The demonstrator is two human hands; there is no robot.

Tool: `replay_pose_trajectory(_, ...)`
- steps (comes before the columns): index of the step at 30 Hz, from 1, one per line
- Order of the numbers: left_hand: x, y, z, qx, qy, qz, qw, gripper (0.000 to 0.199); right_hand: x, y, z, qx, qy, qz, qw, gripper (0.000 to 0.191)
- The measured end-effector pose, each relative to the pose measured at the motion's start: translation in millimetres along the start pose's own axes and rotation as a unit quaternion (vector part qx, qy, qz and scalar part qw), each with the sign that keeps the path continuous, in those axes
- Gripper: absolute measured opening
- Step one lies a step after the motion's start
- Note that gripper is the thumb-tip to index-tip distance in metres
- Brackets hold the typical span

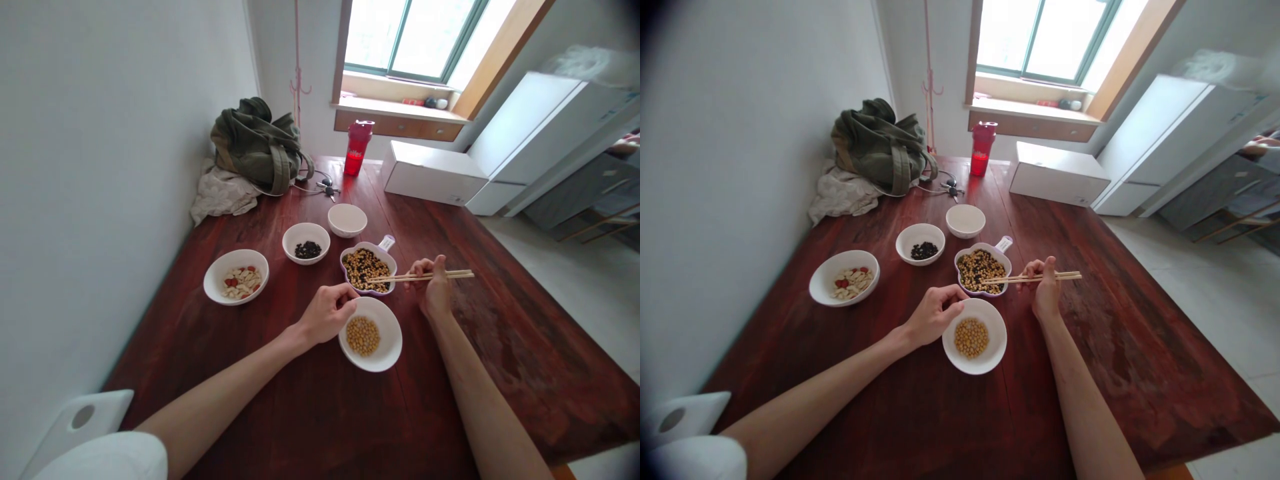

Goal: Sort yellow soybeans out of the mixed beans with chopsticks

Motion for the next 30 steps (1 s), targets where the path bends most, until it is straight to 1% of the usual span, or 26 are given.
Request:
replay_pose_trajectory(9,-0.6,0,-1,0.002,0.002,0.0,1.0,0.022,1,0,-2,0.009,-0.001,0.014,1.0,0.066)
replay_pose_trajectory(15,-0.3,0,0,0.002,0.002,0.002,1.0,0.021,5,-1,-4,0.005,-0.037,0.018,0.999,0.065)
replay_pose_trajectory(18,-0.2,0,1,0.002,0.002,0.004,1.0,0.021,4,0,-12,0.004,-0.069,-0.017,0.997,0.066)
replay_pose_trajectory(24,0.1,0,1,0.005,0.002,0.003,1.0,0.021,-13,14,-27,-0.045,-0.076,-0.144,0.986,0.064)
replay_pose_trajectory(26,0.2,0,1,0.004,0.0,0.003,1.0,0.022,-19,17,-28,-0.06,-0.071,-0.172,0.981,0.064)
replay_pose_trajectory(28,0.1,0,0,0.004,0.001,0.002,1.0,0.022,-20,18,-28,-0.062,-0.071,-0.176,0.98,0.064)
replay_pose_trajectory(30,0.1,0,-1,0.005,0.002,0.003,1.0,0.022,-17,14,-27,-0.048,-0.073,-0.151,0.985,0.064)
Point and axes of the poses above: each hand's wrist, its own y-axis away from the middle knuckle, its own x-axis out of the back of the hand, z = x × y, the point moved 5 cm from there along -y, towards the middle knuckle, and after that the axes turned 12 degrees about y, right-handed, at the moved point
